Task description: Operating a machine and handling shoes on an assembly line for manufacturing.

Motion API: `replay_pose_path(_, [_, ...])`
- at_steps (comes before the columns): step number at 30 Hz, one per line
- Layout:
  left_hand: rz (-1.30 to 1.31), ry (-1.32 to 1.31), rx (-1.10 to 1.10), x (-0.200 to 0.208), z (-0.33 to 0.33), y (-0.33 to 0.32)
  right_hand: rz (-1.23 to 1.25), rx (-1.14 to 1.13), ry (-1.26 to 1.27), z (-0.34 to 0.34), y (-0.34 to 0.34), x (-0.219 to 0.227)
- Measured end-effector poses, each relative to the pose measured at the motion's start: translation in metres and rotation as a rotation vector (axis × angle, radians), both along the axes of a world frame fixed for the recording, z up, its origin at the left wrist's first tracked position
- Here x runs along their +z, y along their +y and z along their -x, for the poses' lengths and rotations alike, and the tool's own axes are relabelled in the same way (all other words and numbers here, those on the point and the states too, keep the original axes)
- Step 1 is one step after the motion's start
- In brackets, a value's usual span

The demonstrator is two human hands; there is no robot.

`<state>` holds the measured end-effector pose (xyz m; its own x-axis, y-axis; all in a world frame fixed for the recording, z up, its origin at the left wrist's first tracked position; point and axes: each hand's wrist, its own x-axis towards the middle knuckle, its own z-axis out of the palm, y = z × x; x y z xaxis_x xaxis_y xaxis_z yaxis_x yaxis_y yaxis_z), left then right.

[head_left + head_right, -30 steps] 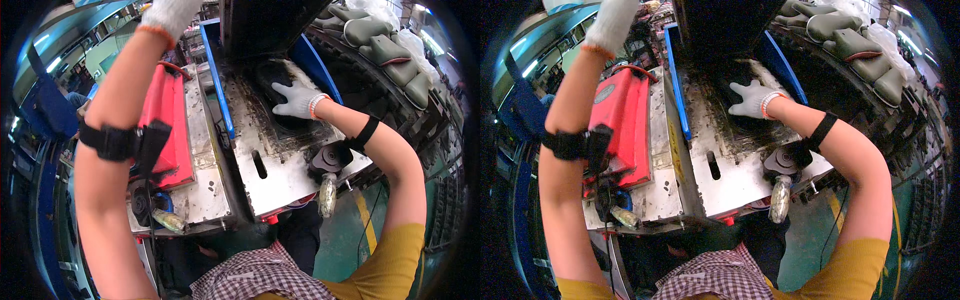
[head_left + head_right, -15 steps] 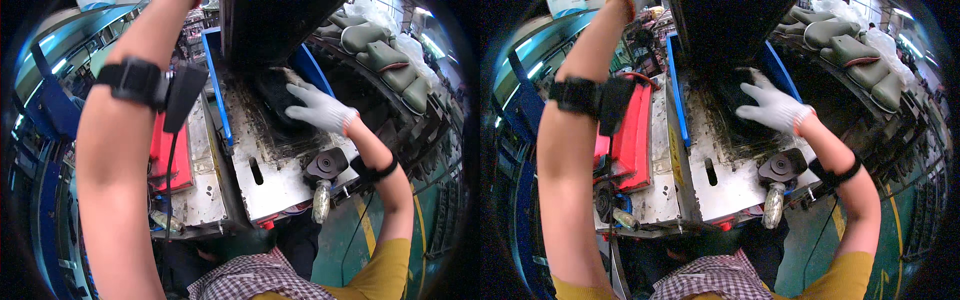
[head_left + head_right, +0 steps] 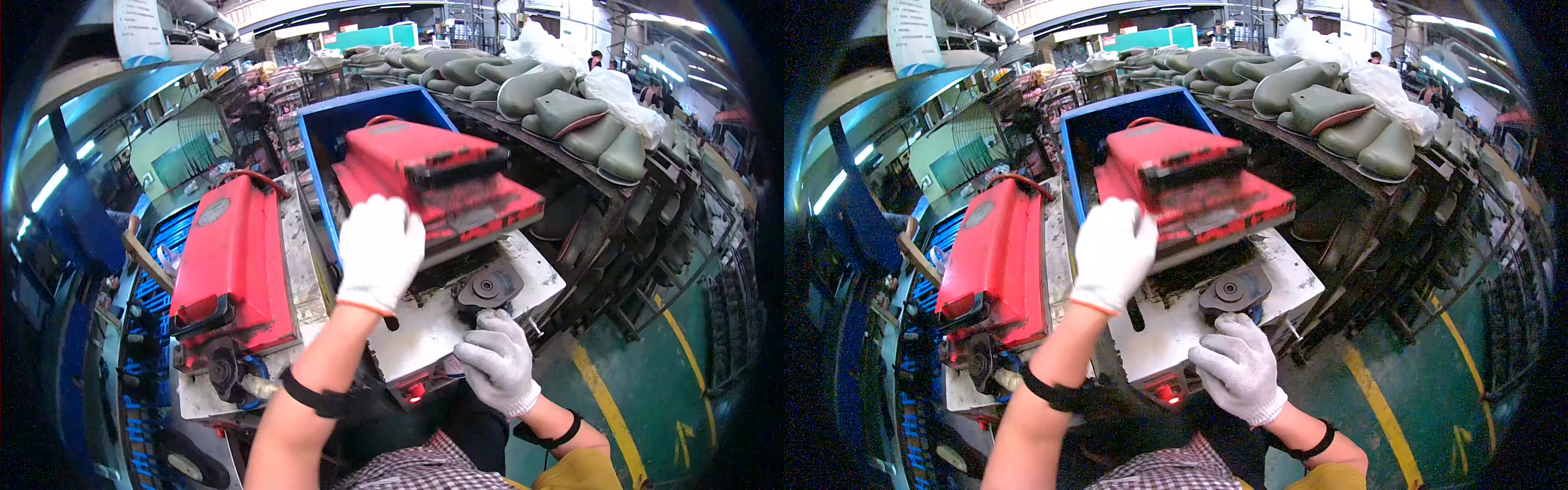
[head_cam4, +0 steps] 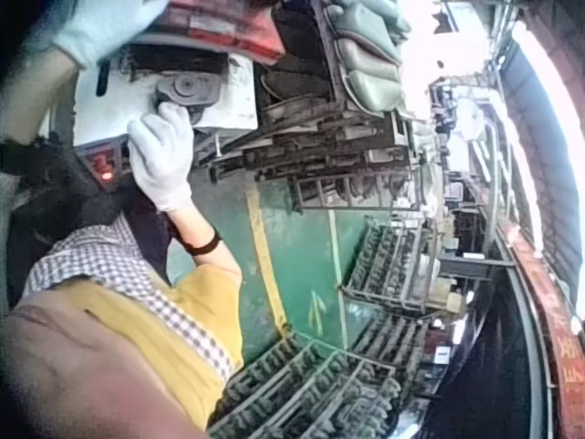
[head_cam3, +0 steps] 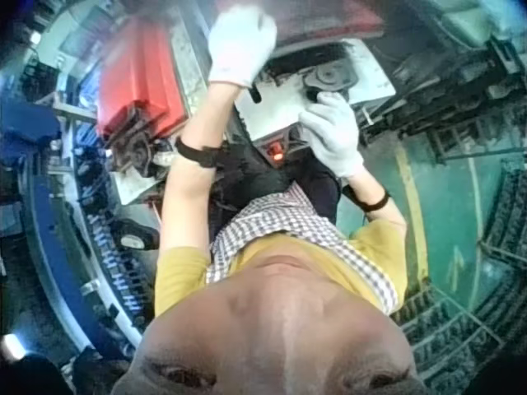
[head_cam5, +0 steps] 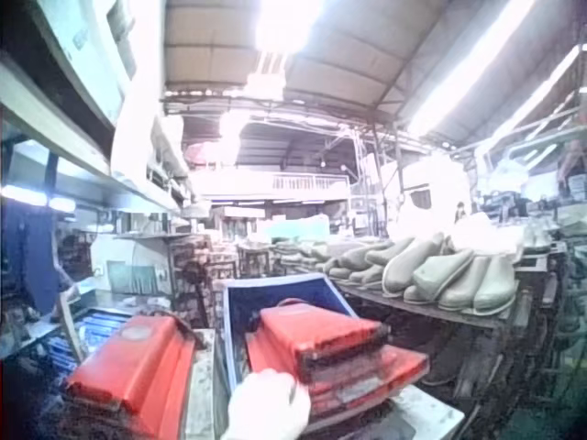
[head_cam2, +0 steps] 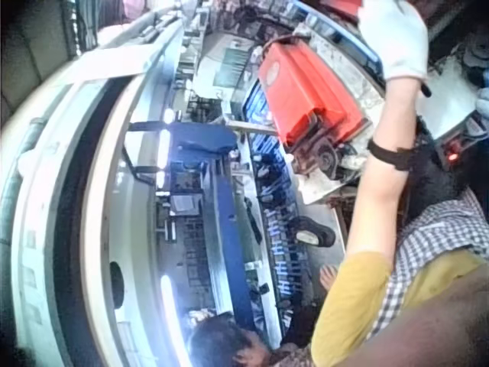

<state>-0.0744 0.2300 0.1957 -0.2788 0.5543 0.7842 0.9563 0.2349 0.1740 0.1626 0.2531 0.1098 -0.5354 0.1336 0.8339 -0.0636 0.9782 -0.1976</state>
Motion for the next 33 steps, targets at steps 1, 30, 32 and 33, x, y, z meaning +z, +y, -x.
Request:
replay_pose_path(1, [0.024, 0.025, 0.019, -0.012, -0.004, 0.001, 0.008, -0.012, 0.003, 0.003, 0.000, -0.003])
replay_pose_path(30, [0.064, -0.231, -0.029, -0.023, -0.017, -0.203, 0.063, 0.277, 0.146, 0.074, -0.028, 0.048])
replay_pose_path(32, [-0.016, -0.171, 0.141, -0.013, 0.016, -0.250, 0.219, 0.394, -0.116, 0.095, -0.063, 0.043])
replay_pose_path(33, [-0.046, -0.295, 0.207, -0.011, 0.032, -0.268, 0.384, 0.465, -0.321, 0.106, -0.079, 0.042])
